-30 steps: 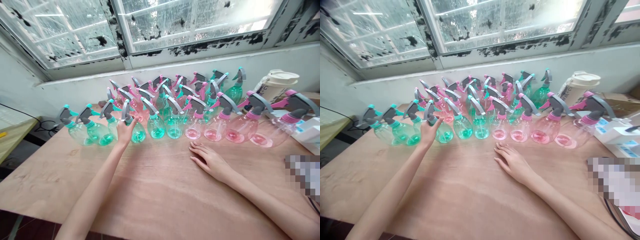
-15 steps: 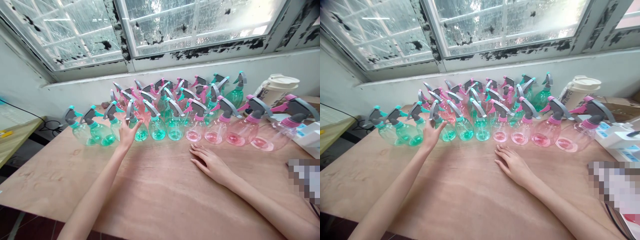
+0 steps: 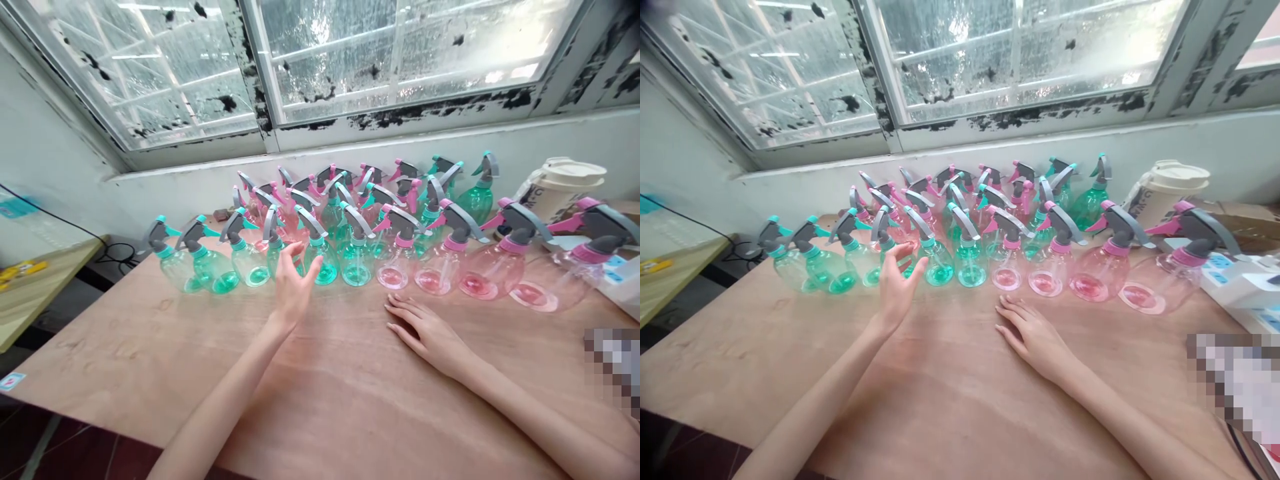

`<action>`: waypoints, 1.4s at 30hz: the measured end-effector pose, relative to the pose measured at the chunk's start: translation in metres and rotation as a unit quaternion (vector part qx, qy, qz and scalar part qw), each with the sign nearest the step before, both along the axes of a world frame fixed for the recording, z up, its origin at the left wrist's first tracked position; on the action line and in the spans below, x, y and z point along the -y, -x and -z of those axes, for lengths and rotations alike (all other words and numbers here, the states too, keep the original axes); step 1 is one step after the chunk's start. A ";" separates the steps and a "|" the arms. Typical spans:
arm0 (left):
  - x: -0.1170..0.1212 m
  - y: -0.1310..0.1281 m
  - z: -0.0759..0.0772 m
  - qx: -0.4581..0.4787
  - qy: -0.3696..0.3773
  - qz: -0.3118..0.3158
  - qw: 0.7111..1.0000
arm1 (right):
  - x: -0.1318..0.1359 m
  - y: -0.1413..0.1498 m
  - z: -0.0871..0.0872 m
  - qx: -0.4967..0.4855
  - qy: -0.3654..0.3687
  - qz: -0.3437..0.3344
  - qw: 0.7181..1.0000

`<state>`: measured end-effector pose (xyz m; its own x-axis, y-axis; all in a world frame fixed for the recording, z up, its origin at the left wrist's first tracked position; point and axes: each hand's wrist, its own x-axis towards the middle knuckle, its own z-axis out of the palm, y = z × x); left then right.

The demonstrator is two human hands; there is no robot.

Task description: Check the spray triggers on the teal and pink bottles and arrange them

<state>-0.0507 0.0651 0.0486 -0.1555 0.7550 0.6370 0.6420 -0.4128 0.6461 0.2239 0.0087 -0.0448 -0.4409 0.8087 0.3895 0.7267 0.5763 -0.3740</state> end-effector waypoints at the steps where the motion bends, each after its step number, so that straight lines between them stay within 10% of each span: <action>1: -0.007 -0.006 -0.001 0.000 0.012 -0.020 1.000 | 0.000 0.000 0.000 0.002 0.000 -0.001 1.000; 13: -0.032 -0.018 -0.010 -0.090 0.113 -0.058 0.988 | -0.001 0.002 0.000 -0.021 -0.023 -0.006 0.999; 20: 0.022 0.008 -0.029 -0.113 0.185 0.089 0.972 | 0.000 0.002 -0.001 -0.020 -0.020 -0.003 1.000; 28: 0.061 0.001 -0.046 -0.059 0.315 0.340 0.884 | 0.000 0.003 -0.006 -0.003 -0.004 0.007 1.000; 42: 0.058 -0.032 -0.045 0.006 0.231 0.356 0.906 | 0.000 0.004 -0.012 -0.032 -0.001 0.006 0.999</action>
